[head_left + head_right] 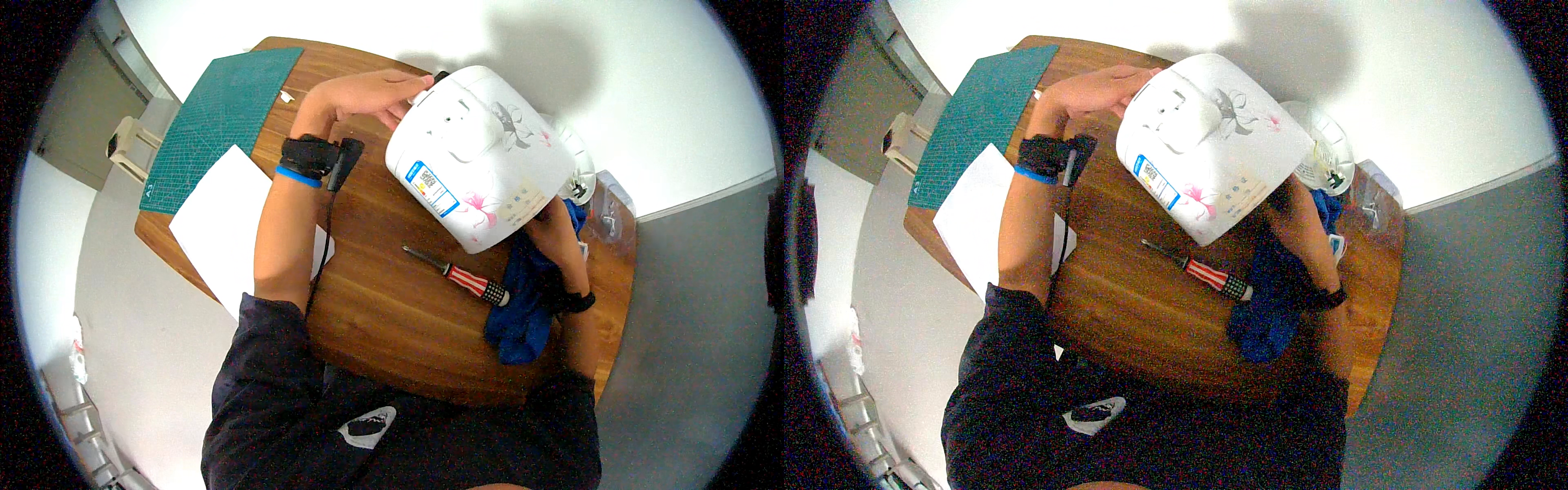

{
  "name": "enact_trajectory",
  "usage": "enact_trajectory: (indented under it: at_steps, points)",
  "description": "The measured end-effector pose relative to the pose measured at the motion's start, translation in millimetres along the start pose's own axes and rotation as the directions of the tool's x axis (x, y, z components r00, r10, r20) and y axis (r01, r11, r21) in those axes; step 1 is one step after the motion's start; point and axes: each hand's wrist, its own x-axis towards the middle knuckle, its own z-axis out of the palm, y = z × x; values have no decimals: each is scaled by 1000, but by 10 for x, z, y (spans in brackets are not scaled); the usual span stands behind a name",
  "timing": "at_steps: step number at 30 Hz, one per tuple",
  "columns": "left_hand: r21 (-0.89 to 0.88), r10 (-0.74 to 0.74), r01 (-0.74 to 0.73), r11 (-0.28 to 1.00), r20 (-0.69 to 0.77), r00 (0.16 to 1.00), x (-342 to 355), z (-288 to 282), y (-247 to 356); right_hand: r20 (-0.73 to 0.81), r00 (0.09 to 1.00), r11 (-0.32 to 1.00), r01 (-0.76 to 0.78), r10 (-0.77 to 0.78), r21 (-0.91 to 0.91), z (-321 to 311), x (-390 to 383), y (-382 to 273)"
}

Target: The person cleans a small white component with a blue cloth, then uses a screwdriver to adjust internal wiring and components inside a white cylindrical appliance. They repeatedly wipe the component and manipulate wires within the device.

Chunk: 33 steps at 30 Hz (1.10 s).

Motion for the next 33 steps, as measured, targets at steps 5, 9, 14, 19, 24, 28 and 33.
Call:
enact_trajectory:
  at_steps: [5, 9, 14, 19, 24, 28, 33]
  points:
    - [4, 0, 0, 1000, -18, 1000, -26, 74, 164, -38, 998, 999, -50, 50, 11, 61, -70, -267]
    - [-13, -6, 6, 1000, -16, 1000, -140, 88, 289, -84, 996, 999, -36, 38, 17, 78, -118, -326]
    - [-27, 104, -103, 994, 38, 994, -144, 19, 141, -113, 993, 998, -35, 28, -54, 108, -208, -462]
    - [87, 352, -370, 925, 169, 920, -49, -61, 59, -176, 984, 992, -6, -17, -126, 56, -287, -401]
    - [-23, 324, -326, 945, 201, 924, -30, -2, 77, -127, 989, 997, -80, 79, -4, -3, -266, -403]
    - [5, 344, -351, 936, 189, 920, 11, -20, 37, -124, 992, 994, -48, 35, -101, 5, -261, -485]
    - [-57, 268, -262, 963, 161, 950, -42, 0, 97, -143, 985, 992, -108, 98, -63, 41, -302, -557]
